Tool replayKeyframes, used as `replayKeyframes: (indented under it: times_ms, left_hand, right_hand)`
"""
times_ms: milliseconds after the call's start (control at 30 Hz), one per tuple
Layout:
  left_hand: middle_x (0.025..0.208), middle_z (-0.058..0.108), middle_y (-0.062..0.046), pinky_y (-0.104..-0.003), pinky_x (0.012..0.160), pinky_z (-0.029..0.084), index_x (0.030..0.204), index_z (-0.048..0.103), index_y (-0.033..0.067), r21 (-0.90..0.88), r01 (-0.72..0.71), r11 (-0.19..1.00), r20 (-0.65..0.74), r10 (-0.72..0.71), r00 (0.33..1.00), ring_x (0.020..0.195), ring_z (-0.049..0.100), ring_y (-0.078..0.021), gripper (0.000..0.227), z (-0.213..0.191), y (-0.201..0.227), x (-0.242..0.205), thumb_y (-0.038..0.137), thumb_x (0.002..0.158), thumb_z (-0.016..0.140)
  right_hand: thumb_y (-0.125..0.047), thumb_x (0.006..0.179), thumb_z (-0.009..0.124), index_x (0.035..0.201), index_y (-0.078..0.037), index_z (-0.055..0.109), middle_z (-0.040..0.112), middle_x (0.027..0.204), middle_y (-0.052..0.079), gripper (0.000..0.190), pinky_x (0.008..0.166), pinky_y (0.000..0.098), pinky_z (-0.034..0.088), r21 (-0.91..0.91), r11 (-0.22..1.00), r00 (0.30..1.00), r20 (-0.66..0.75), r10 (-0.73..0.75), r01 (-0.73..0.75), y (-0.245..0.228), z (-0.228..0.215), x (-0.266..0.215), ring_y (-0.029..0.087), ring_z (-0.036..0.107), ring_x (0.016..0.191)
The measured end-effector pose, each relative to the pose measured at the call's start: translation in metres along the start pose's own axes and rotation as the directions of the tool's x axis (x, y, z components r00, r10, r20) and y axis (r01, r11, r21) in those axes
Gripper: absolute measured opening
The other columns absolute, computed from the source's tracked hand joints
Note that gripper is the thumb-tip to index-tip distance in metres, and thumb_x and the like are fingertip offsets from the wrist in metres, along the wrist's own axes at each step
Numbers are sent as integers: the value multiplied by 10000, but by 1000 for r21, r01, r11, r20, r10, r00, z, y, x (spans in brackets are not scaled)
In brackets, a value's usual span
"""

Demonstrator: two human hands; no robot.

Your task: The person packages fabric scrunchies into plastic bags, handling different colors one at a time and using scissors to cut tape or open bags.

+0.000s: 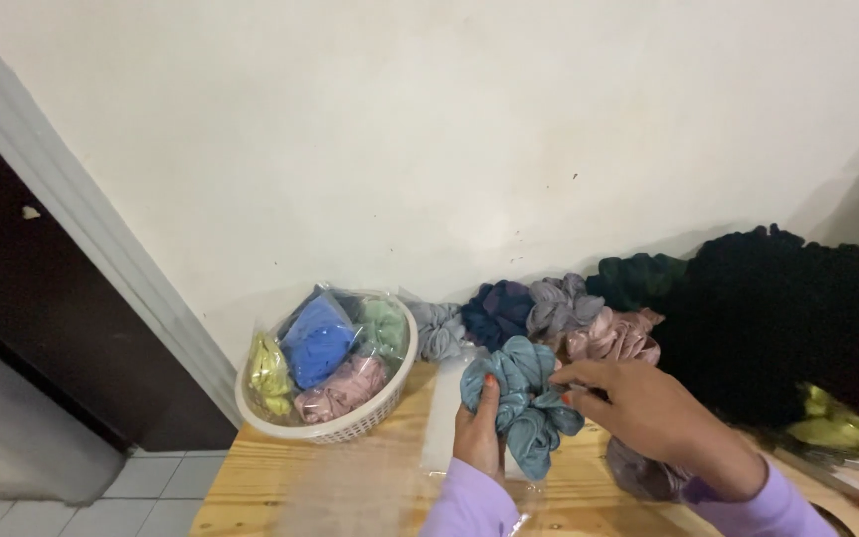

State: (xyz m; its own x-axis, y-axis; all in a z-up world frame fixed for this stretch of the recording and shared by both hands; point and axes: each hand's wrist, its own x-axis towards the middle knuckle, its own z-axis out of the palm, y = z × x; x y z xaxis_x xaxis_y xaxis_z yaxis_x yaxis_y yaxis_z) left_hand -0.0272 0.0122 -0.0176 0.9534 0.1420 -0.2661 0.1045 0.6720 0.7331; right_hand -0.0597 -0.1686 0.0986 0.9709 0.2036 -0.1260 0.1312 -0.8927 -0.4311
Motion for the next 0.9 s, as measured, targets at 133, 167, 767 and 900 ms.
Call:
replayKeyframes:
  times_ms: [133, 167, 767, 900]
  left_hand:
    - [1338, 711, -209, -458, 993, 579, 1423, 612, 9, -7, 15, 1000, -47, -15, 999, 1197, 681, -336, 659, 1, 1, -3, 315, 844, 685]
    - [1312, 723, -203, -446, 959, 591, 1409, 622, 17, 33, 23, 999, -46, -21, 999, 1165, 694, -326, 660, 0, 0, -1, 339, 837, 691]
    - [1003, 735, -93, -341, 852, 583, 1141, 701, 49, 267, 13, 964, 402, -124, 907, 936, 694, -209, 311, -16, -28, 7, 36, 831, 726]
    - [1003, 722, -101, -336, 824, 586, 1173, 713, 78, 380, 8, 925, 312, -136, 940, 936, 685, -210, 353, -21, -30, 21, 99, 822, 676]
  right_hand:
    - [-462, 940, 559, 1278, -427, 737, 833, 1045, -111, 383, 662, 295, 410, 43, 999, 1000, 20, -14, 13, -3, 5, -1, 112, 625, 654]
    - [-426, 943, 554, 1269, -428, 744, 823, 1122, -120, 377, 677, 304, 447, 37, 998, 999, 17, -47, 46, -1, 8, 1, 121, 681, 699]
    - [-459, 927, 537, 1358, -247, 739, 754, 1158, -14, 521, 851, 271, 506, 405, 895, 981, -33, -190, 187, 29, 28, 23, 122, 670, 1036]
    - [-467, 908, 548, 1320, -293, 766, 812, 1268, -79, 497, 798, 254, 510, 393, 912, 992, -2, -130, 120, 17, 20, 16, 101, 731, 977]
